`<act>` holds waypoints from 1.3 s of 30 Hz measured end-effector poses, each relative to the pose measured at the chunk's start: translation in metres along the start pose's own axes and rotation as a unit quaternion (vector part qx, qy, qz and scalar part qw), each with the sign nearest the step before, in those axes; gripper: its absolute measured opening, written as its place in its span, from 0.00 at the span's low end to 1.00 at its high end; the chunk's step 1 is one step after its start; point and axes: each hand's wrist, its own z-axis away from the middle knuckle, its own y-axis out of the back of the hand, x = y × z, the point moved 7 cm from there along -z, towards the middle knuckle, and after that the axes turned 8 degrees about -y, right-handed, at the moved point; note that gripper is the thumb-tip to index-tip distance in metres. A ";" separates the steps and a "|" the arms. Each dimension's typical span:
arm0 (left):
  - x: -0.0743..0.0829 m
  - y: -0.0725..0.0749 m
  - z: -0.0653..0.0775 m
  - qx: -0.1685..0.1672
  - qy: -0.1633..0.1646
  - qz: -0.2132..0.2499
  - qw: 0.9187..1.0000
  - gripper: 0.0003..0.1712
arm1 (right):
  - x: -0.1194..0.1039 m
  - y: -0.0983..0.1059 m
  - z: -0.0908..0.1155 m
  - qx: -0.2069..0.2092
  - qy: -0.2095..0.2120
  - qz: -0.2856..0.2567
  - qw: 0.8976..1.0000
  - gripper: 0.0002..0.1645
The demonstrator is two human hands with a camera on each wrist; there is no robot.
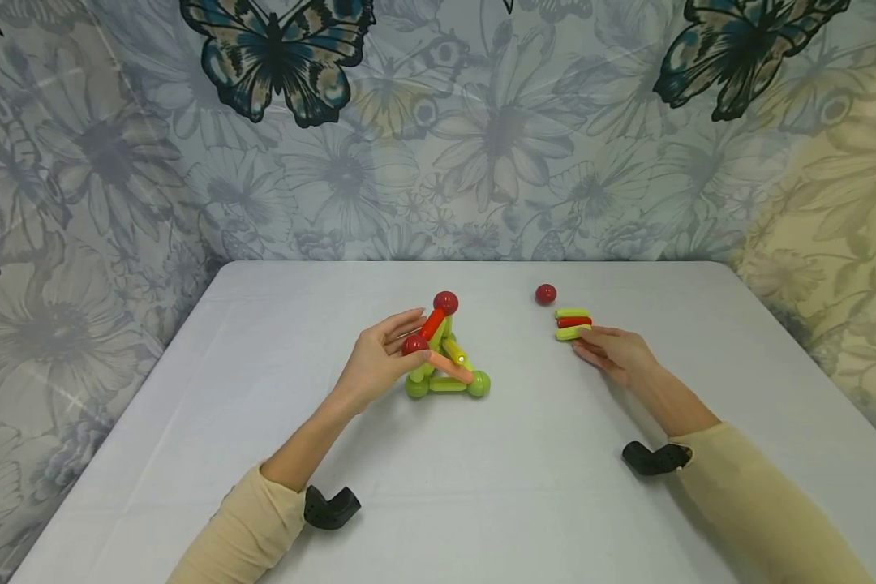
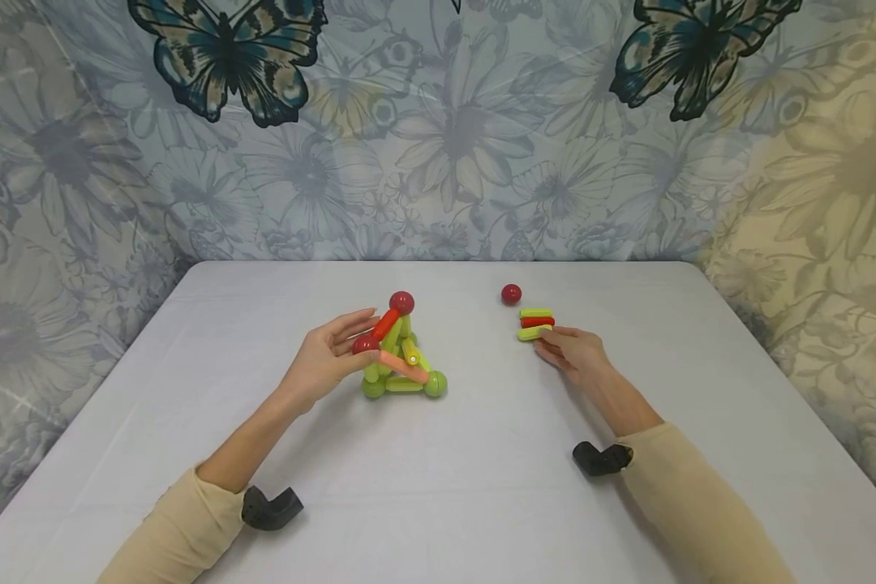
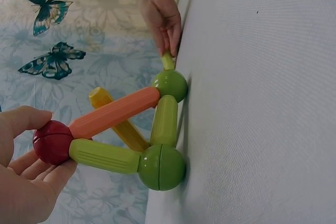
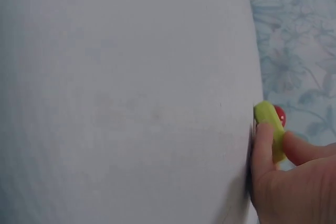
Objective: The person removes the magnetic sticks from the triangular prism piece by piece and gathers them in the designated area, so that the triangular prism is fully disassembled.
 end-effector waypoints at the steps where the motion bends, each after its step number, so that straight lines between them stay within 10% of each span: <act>1: 0.000 0.000 0.000 0.000 0.000 0.000 1.000 0.35 | -0.001 0.001 0.000 0.006 -0.001 0.011 1.000 0.33; 6: 0.000 0.000 0.000 0.000 -0.002 -0.001 1.000 0.35 | -0.002 0.004 -0.001 0.006 -0.001 0.035 0.999 0.11; 14: 0.000 -0.001 -0.001 0.007 -0.002 -0.003 1.000 0.34 | -0.004 0.004 0.000 -0.012 0.005 0.021 1.000 0.07; 24: -0.002 -0.001 -0.001 0.010 0.003 -0.015 1.000 0.33 | -0.003 0.005 -0.002 -0.008 -0.004 0.014 1.000 0.41; 39: -0.001 0.000 -0.001 0.006 0.002 -0.006 1.000 0.33 | -0.009 0.001 0.010 0.006 0.007 0.039 0.999 0.38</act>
